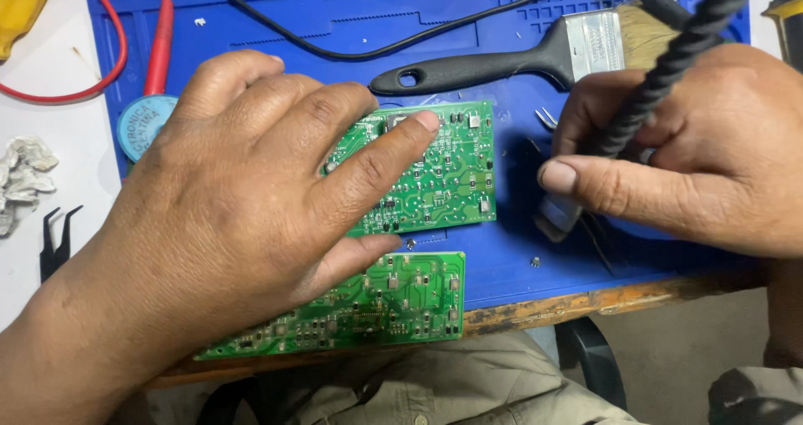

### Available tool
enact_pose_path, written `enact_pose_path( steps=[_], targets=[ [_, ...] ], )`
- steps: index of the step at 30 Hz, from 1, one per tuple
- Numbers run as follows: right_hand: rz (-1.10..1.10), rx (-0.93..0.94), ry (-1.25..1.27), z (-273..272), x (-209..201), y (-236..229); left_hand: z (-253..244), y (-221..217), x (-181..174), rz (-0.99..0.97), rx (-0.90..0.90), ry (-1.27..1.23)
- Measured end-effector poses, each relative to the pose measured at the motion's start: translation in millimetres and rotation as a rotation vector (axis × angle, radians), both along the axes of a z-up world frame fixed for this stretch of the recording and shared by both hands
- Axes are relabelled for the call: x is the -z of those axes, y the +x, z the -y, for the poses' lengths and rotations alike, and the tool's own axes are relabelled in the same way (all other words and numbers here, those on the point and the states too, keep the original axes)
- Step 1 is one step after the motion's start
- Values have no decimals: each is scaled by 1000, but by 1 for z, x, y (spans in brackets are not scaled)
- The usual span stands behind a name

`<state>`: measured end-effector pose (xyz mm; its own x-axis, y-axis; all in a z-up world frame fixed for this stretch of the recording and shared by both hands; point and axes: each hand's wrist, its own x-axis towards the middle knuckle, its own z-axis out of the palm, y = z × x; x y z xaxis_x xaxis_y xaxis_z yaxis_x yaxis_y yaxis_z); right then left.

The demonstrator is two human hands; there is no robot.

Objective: The person cleans a green circuit board with a brush, then uses a soldering iron to apply solder to specific points on the board. The person handles the board and tools while seated.

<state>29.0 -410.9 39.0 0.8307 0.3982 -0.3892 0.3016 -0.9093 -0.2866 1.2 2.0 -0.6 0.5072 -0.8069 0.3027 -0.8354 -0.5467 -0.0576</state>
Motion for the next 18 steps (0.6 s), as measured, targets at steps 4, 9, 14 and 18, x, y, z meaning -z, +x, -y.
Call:
enact_pose_path(
  steps=[4,9,14,18],
  targets=[
    [-87,35,-350,-51,19,0,0,0,0,-4,-12,5],
    [-112,21,-419,-53,20,0,-1,2,-2,-37,-19,-4],
    [-123,18,-569,-57,22,2,-7,4,2,-51,-25,-42],
    [-82,-22,-582,-59,19,1,-11,9,-2,-80,28,-171]
  ],
)
